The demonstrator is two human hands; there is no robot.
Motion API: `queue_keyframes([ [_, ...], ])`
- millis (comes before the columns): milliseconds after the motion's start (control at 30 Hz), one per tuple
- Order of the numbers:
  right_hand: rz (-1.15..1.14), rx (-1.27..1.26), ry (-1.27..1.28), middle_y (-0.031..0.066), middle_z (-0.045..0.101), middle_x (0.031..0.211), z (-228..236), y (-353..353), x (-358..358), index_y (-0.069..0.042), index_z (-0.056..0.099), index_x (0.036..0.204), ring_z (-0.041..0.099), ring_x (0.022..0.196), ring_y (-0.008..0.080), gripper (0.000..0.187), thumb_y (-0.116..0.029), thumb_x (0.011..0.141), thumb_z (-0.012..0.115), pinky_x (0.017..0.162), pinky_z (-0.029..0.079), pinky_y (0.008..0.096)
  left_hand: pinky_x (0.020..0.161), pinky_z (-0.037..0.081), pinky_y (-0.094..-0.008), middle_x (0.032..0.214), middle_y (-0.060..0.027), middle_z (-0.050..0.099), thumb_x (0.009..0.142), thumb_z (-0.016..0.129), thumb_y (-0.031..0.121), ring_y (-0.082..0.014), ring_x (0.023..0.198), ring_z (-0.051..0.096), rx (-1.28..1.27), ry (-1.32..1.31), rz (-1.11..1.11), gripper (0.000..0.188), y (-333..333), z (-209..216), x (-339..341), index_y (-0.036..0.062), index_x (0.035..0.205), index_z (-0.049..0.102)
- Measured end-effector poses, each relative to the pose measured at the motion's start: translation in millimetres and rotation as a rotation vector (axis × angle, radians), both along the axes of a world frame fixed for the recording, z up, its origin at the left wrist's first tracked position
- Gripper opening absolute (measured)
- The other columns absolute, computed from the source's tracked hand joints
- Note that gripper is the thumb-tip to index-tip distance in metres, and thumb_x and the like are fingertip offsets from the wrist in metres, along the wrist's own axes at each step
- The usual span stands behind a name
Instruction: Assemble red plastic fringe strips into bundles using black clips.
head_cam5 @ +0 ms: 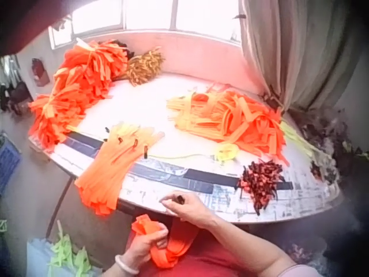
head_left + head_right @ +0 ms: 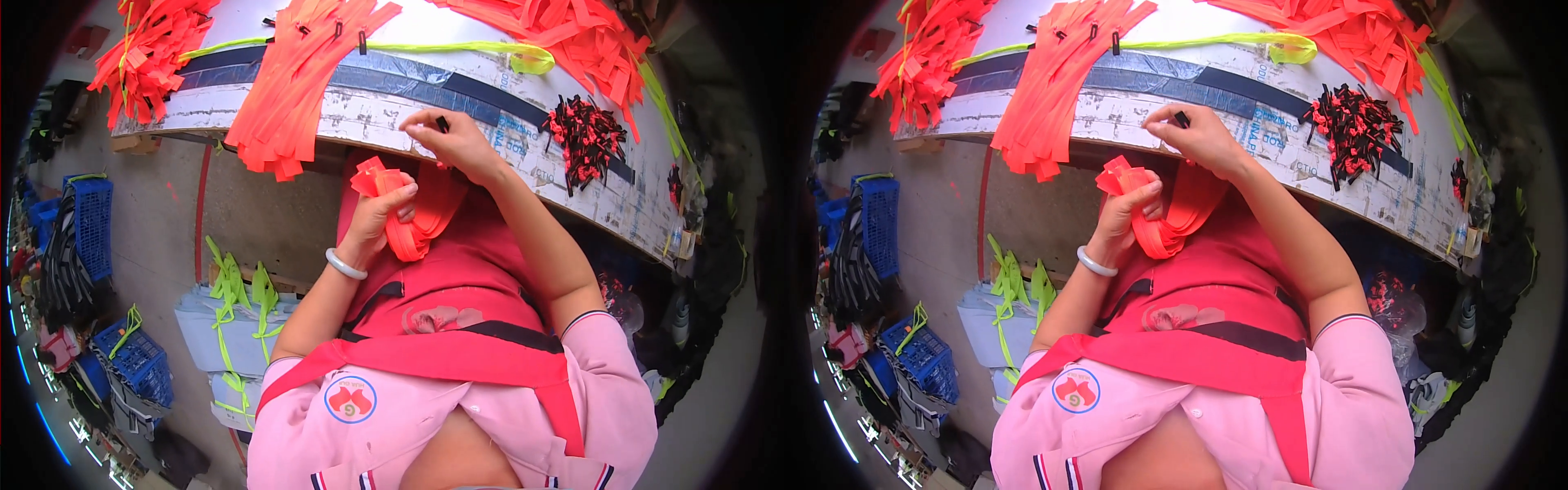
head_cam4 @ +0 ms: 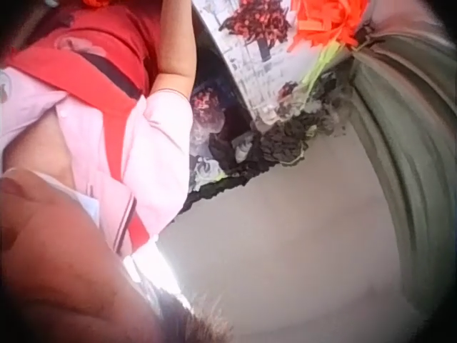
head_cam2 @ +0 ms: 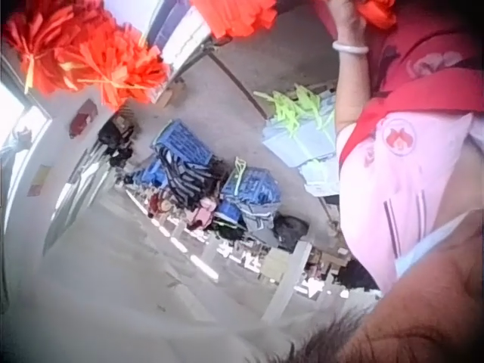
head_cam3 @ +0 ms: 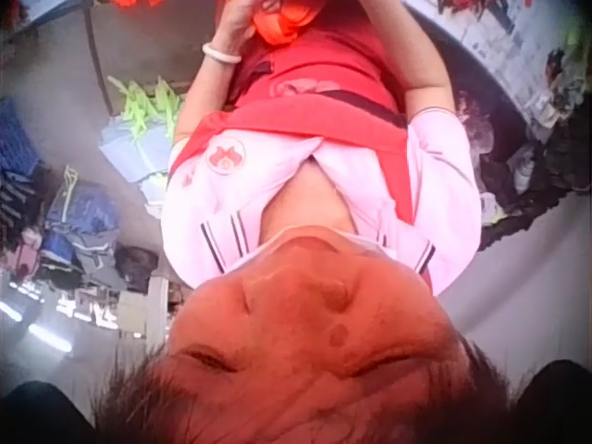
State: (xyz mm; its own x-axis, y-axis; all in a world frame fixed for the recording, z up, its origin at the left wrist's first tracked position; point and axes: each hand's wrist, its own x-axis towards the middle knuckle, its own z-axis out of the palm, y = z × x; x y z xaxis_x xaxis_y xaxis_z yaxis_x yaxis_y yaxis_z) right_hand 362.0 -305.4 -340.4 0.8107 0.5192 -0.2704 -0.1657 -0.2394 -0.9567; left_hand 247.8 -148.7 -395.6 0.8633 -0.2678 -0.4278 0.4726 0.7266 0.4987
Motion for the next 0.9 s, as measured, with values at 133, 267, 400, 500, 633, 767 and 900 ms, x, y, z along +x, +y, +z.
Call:
queue_keyframes([
  [133,0.079,-0.057,-0.16,-0.0003,0.064,0.081,3,-22,-34,-0.003,0.068,0.102,0.052,0.075,0.0047,0.017,-0.013,0.089,0.065,0.069,0.045,0.0223,0.051,0.042,-0.0241,0.075,-0.0012,0.057,0.083,0.068,0.003,-0.0091,0.057,0.052,0.026,-0.023,-0.095,0.015,-9,-1,7,0.0058,0.095,0.059],
  [267,0.061,-0.111,-0.194,0.0032,0.062,0.077,-4,-24,-53,-0.003,0.067,0.105,0.054,0.071,0.0062,0.02,-0.013,0.087,0.066,0.066,0.046,0.0233,0.054,0.045,-0.0249,0.074,-0.0017,0.059,0.08,0.065,-0.003,-0.0116,0.061,0.057,0.16,-0.105,-0.136,0.018,-16,-5,9,0.0035,0.095,0.058],
  [400,-0.013,-0.184,-0.41,0.0095,0.064,0.079,-3,-31,-63,-0.005,0.062,0.113,0.057,0.063,0.0124,0.028,-0.013,0.086,0.068,0.062,0.048,0.0263,0.057,0.046,-0.0245,0.079,-0.0016,0.06,0.076,0.059,-0.008,-0.0109,0.065,0.058,0.155,-0.072,-0.156,0.024,-23,3,16,0.0027,0.097,0.058],
  [500,0.011,-0.199,-0.436,0.0117,0.063,0.075,-6,-38,-64,-0.008,0.062,0.113,0.061,0.064,0.0163,0.028,-0.016,0.086,0.067,0.062,0.05,0.0296,0.065,0.05,-0.0259,0.089,-0.002,0.06,0.076,0.06,-0.008,-0.0126,0.077,0.061,0.32,-0.174,-0.154,0.032,-30,-1,14,0.0025,0.106,0.057],
  [633,0.074,-0.183,-0.376,0.014,0.066,0.081,-16,-39,-57,-0.007,0.064,0.105,0.066,0.072,0.0227,0.023,-0.019,0.085,0.067,0.067,0.051,0.0326,0.068,0.049,-0.0238,0.093,-0.0001,0.061,0.075,0.062,-0.007,-0.0097,0.082,0.06,0.391,-0.174,-0.221,0.033,-27,-6,11,0.003,0.106,0.059],
  [767,0.031,-0.034,-0.471,0.0114,0.067,0.084,-15,-44,-58,-0.011,0.068,0.102,0.067,0.075,0.0263,0.017,-0.015,0.085,0.065,0.068,0.052,0.0333,0.063,0.047,-0.024,0.089,-0.0012,0.06,0.078,0.064,-0.005,-0.0103,0.074,0.059,0.261,-0.093,-0.317,0.028,-26,7,16,0.0038,0.104,0.059],
  [900,0.016,-0.205,-0.771,0.0069,0.065,0.079,-16,-51,-65,-0.02,0.068,0.106,0.066,0.07,0.0251,0.025,-0.013,0.082,0.066,0.06,0.053,0.0347,0.057,0.043,-0.0235,0.083,-0.0019,0.058,0.08,0.063,-0.003,-0.0101,0.065,0.053,0.059,-0.025,-0.282,0.023,-26,3,23,0.0035,0.101,0.059],
])
